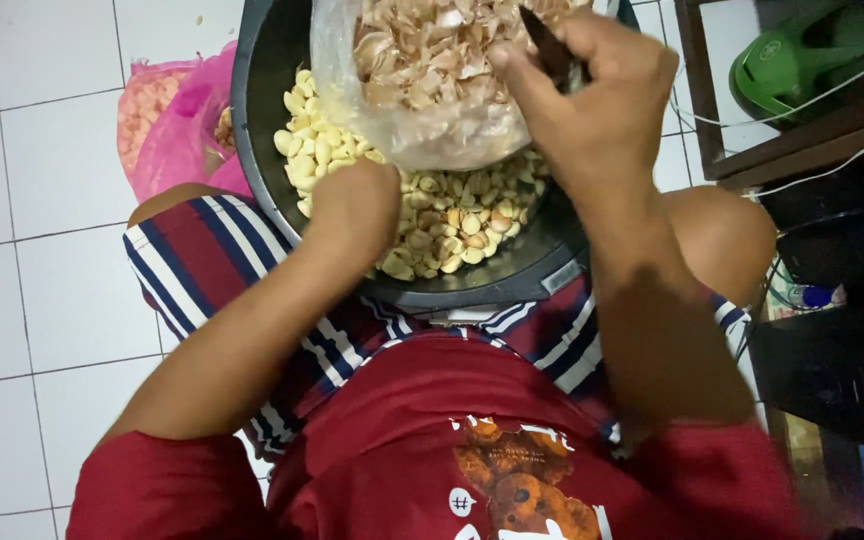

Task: A person sits on the floor peeling garlic cloves one by one, separating the skins into a plastic bag and the peeled cloves into a large bowl.

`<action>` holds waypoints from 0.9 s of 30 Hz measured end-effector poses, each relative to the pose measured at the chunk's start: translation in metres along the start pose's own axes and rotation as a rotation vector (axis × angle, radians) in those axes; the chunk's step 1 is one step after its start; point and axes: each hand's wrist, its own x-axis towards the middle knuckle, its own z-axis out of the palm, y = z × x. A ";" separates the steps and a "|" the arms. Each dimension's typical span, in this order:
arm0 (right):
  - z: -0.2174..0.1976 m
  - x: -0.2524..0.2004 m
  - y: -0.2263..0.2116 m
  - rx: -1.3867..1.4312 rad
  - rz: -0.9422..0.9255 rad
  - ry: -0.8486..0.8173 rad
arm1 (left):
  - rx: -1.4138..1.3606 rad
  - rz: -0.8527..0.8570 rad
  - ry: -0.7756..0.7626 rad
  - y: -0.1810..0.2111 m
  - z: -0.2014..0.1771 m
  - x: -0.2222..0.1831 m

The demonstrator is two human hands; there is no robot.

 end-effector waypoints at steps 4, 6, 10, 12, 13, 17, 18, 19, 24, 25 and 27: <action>0.000 0.020 -0.006 -0.204 -0.052 -0.037 | -0.195 0.068 0.036 0.025 0.057 0.010; 0.005 0.021 0.001 -0.237 0.036 -0.109 | -0.201 0.122 0.165 0.025 0.087 0.020; 0.020 0.006 0.023 0.100 0.152 -0.086 | -0.203 0.015 0.204 0.025 0.094 0.025; 0.017 -0.001 0.022 0.144 0.225 -0.055 | -0.187 0.005 0.266 0.026 0.078 0.016; 0.012 0.000 0.015 0.161 0.229 -0.102 | -0.196 0.020 0.227 0.025 0.064 0.008; 0.000 -0.002 0.020 0.076 0.126 -0.213 | -0.462 -0.019 -0.268 0.025 -0.029 -0.015; 0.003 -0.002 0.019 0.077 0.128 -0.213 | -0.461 -0.019 -0.270 0.026 -0.058 -0.016; 0.005 -0.002 0.018 0.129 0.162 -0.212 | -0.574 -0.096 -0.395 0.027 -0.087 -0.018; 0.011 -0.002 0.004 0.412 0.268 -0.174 | -0.965 -0.006 -0.197 0.007 -0.129 0.000; 0.012 -0.003 0.006 0.568 0.371 -0.171 | -1.206 0.092 -0.063 0.003 -0.123 0.010; 0.015 -0.007 0.007 0.718 0.466 -0.163 | -1.441 0.208 0.083 0.000 -0.108 0.026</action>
